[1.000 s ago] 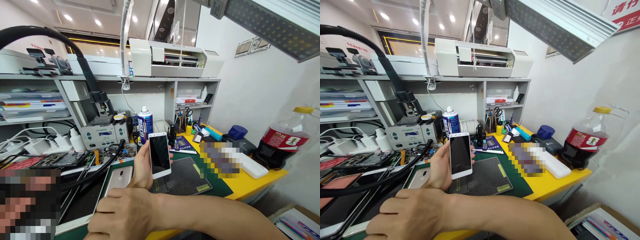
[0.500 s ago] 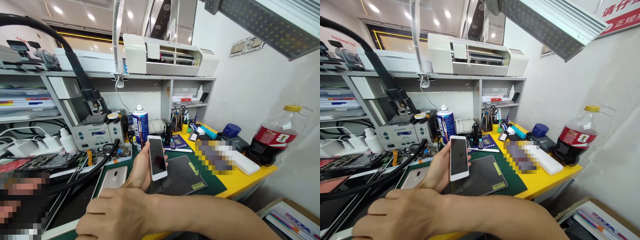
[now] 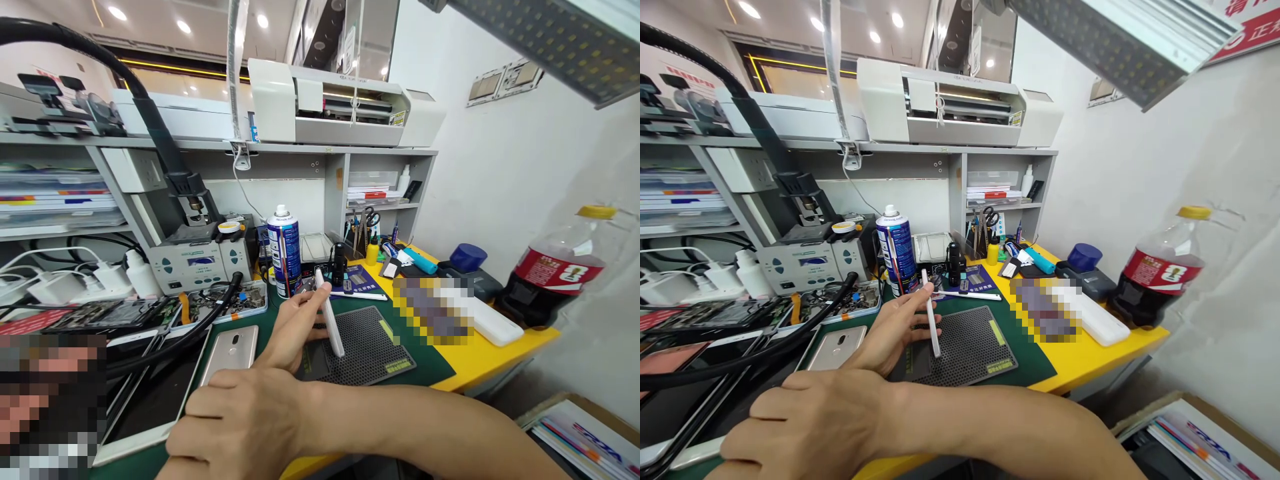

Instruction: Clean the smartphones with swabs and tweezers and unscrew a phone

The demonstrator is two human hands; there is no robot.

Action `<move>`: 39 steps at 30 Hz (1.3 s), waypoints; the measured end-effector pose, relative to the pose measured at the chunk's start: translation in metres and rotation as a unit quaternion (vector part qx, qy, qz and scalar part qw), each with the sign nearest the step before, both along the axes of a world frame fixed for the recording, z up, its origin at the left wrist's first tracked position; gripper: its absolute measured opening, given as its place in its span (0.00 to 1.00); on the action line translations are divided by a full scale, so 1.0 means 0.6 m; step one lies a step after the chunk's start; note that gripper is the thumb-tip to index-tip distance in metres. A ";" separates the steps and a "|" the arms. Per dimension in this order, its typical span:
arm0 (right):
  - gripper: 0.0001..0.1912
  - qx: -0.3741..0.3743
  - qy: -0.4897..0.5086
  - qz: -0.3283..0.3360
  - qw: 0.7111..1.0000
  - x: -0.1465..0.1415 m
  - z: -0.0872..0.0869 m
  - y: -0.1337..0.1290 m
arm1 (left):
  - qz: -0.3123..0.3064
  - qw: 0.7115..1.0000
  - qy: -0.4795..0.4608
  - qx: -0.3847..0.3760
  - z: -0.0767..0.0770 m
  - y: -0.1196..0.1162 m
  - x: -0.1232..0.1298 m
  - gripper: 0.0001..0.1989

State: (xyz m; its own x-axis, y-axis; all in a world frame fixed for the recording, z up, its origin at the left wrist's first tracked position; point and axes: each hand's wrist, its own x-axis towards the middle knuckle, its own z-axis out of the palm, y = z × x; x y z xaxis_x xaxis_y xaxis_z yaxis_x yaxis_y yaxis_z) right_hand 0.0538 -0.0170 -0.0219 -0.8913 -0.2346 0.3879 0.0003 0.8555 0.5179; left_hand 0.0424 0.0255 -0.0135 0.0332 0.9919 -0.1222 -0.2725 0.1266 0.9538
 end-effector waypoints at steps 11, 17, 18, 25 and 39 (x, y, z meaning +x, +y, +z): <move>0.16 -0.145 -0.028 0.067 0.987 -0.012 -0.023 0.011 | -0.011 1.000 0.026 0.000 0.000 0.002 0.005 0.24; 0.12 -0.149 0.024 0.130 0.980 -0.017 -0.035 0.019 | -0.017 0.999 0.042 0.000 -0.008 0.009 0.003 0.27; 0.13 -0.147 0.030 0.131 0.980 -0.018 -0.037 0.021 | -0.014 0.999 0.044 -0.002 -0.009 0.010 0.004 0.27; 0.19 -0.106 0.022 0.104 0.989 -0.007 -0.042 0.026 | -0.013 0.999 0.043 -0.007 -0.010 0.011 0.000 0.27; 0.22 -0.099 0.076 0.085 0.989 -0.022 -0.042 0.024 | -0.013 0.999 0.040 0.002 -0.010 0.007 0.000 0.25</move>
State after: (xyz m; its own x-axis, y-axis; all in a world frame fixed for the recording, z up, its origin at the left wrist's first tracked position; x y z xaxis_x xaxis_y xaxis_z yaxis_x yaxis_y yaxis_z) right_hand 0.0405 -0.0026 -0.0473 -0.7737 -0.2819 0.5674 -0.0874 0.9345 0.3450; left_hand 0.0422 0.0299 -0.0194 0.0495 0.9913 -0.1218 -0.1929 0.1292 0.9727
